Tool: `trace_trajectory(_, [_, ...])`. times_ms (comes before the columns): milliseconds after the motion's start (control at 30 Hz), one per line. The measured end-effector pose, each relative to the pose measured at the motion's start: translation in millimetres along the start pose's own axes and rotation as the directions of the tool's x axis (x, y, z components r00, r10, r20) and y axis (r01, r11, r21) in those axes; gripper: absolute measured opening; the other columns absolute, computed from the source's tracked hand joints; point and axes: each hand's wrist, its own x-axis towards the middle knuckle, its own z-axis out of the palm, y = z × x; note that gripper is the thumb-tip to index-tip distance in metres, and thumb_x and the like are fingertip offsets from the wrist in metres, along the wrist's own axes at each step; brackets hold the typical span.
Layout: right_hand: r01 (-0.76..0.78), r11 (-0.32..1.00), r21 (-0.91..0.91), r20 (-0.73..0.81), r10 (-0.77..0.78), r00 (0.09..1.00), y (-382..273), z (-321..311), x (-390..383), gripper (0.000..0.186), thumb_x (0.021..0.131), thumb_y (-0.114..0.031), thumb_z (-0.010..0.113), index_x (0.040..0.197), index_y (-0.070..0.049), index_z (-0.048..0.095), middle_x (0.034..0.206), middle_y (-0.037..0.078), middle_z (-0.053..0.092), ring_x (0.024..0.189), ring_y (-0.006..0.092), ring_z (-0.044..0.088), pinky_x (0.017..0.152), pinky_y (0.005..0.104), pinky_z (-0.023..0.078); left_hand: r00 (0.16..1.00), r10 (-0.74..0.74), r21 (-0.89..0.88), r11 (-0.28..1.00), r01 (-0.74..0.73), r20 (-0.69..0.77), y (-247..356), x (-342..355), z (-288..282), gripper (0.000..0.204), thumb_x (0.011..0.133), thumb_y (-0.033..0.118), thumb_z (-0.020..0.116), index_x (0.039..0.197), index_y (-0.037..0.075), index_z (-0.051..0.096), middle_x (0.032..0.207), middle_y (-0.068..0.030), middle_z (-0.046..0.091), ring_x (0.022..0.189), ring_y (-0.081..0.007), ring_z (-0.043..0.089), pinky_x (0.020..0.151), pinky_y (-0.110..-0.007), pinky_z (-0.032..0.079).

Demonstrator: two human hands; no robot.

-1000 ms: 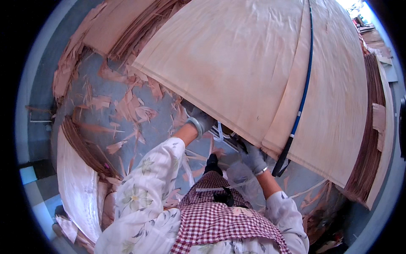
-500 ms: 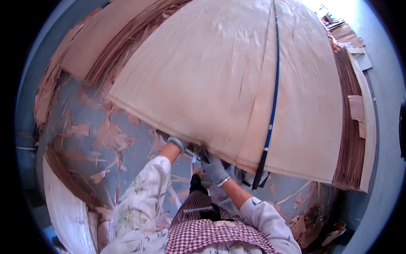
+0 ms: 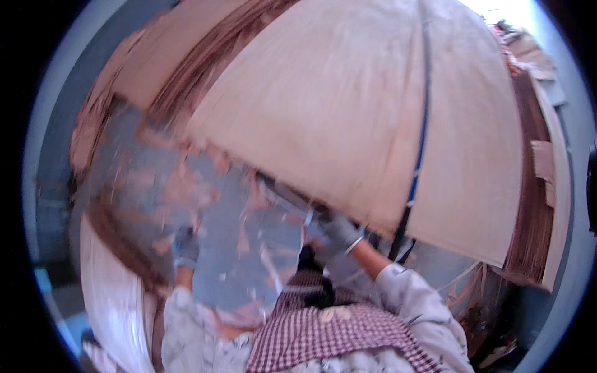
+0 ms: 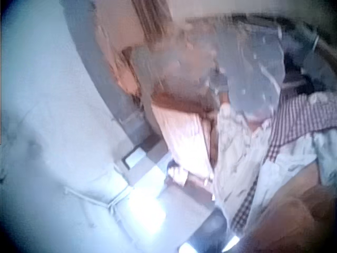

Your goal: The person cuts out sections of wood veneer from a large sheet using a utility knife and places them into a stack.

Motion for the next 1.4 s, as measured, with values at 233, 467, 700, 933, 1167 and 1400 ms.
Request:
trace_trajectory(233, [-0.013, 0.999, 0.036, -0.133, 0.017, 0.991, 27.2, -5.0, 4.1, 0.059, 0.071, -0.009, 0.062, 0.125, -0.001, 0.043, 0.119, 0.015, 0.052, 0.109, 0.0252, 0.048, 0.095, 0.0317, 0.036, 0.859, 0.488, -0.310, 0.802, -0.510, -0.152, 211.5, 93.9, -100.6, 0.037, 0.076, 0.010, 0.052, 0.113, 0.012, 0.058, 0.113, -0.0129, 0.058, 0.100, -0.0298, 0.057, 0.085, -0.040, 0.045])
trace_trajectory(467, [-0.175, 0.970, -0.168, 0.021, 0.181, 0.983, -24.0, -16.4, -16.7, 0.051, 0.072, -0.014, 0.064, 0.118, 0.001, 0.047, 0.109, 0.018, 0.055, 0.098, 0.0249, 0.053, 0.086, 0.0313, 0.039, 0.881, 0.389, -0.358, 0.808, -0.467, -0.269, 297.0, 168.6, -20.6, 0.041, 0.089, 0.035, 0.040, 0.124, 0.016, 0.050, 0.132, -0.0075, 0.046, 0.122, -0.0258, 0.041, 0.102, -0.042, 0.029])
trace_trajectory(700, [-0.156, 0.987, 0.031, -0.148, 0.159, 0.976, -36.5, -4.2, -20.0, 0.037, 0.076, -0.009, 0.061, 0.110, 0.002, 0.053, 0.098, 0.022, 0.061, 0.085, 0.0312, 0.061, 0.073, 0.0353, 0.047, 0.816, 0.542, -0.400, 0.806, -0.437, 0.202, 297.7, 188.9, -38.1, 0.054, 0.092, 0.047, 0.030, 0.138, 0.018, 0.029, 0.147, -0.0050, 0.023, 0.134, -0.0255, 0.021, 0.109, -0.040, 0.016])
trace_trajectory(933, [-0.095, 0.962, -0.257, -0.055, 0.083, 0.995, -7.7, -3.2, 5.5, 0.034, 0.081, -0.017, 0.057, 0.110, 0.001, 0.054, 0.106, 0.023, 0.059, 0.102, 0.0349, 0.054, 0.088, 0.0405, 0.041, 0.837, 0.539, -0.396, 0.792, -0.464, 0.097, 300.4, 189.9, -38.5, 0.055, 0.092, 0.045, 0.032, 0.139, 0.018, 0.027, 0.147, -0.0048, 0.022, 0.134, -0.0256, 0.019, 0.109, -0.039, 0.017])
trace_trajectory(1167, [-0.108, 0.956, -0.273, -0.166, 0.064, 0.984, 52.1, 10.8, -3.6, 0.037, 0.079, -0.013, 0.057, 0.115, -0.005, 0.053, 0.114, 0.022, 0.056, 0.106, 0.0339, 0.052, 0.090, 0.0394, 0.041, 0.897, 0.396, -0.441, 0.782, -0.442, -0.197, 235.9, 137.5, -66.6, 0.024, 0.082, 0.015, 0.055, 0.103, 0.004, 0.060, 0.101, -0.0209, 0.060, 0.094, -0.0391, 0.055, 0.083, -0.045, 0.044])
trace_trajectory(1400, [-0.071, 0.970, -0.231, -0.096, 0.049, 0.994, 43.6, 9.6, 13.6, 0.035, 0.079, -0.019, 0.054, 0.111, -0.004, 0.054, 0.103, 0.025, 0.057, 0.091, 0.0421, 0.056, 0.076, 0.0436, 0.045, 0.907, -0.404, -0.279, 0.863, 0.422, 0.121, -11.6, 9.9, 18.8, 0.022, 0.085, 0.016, 0.051, 0.100, 0.001, 0.058, 0.106, -0.0167, 0.056, 0.098, -0.0265, 0.052, 0.085, -0.037, 0.040])
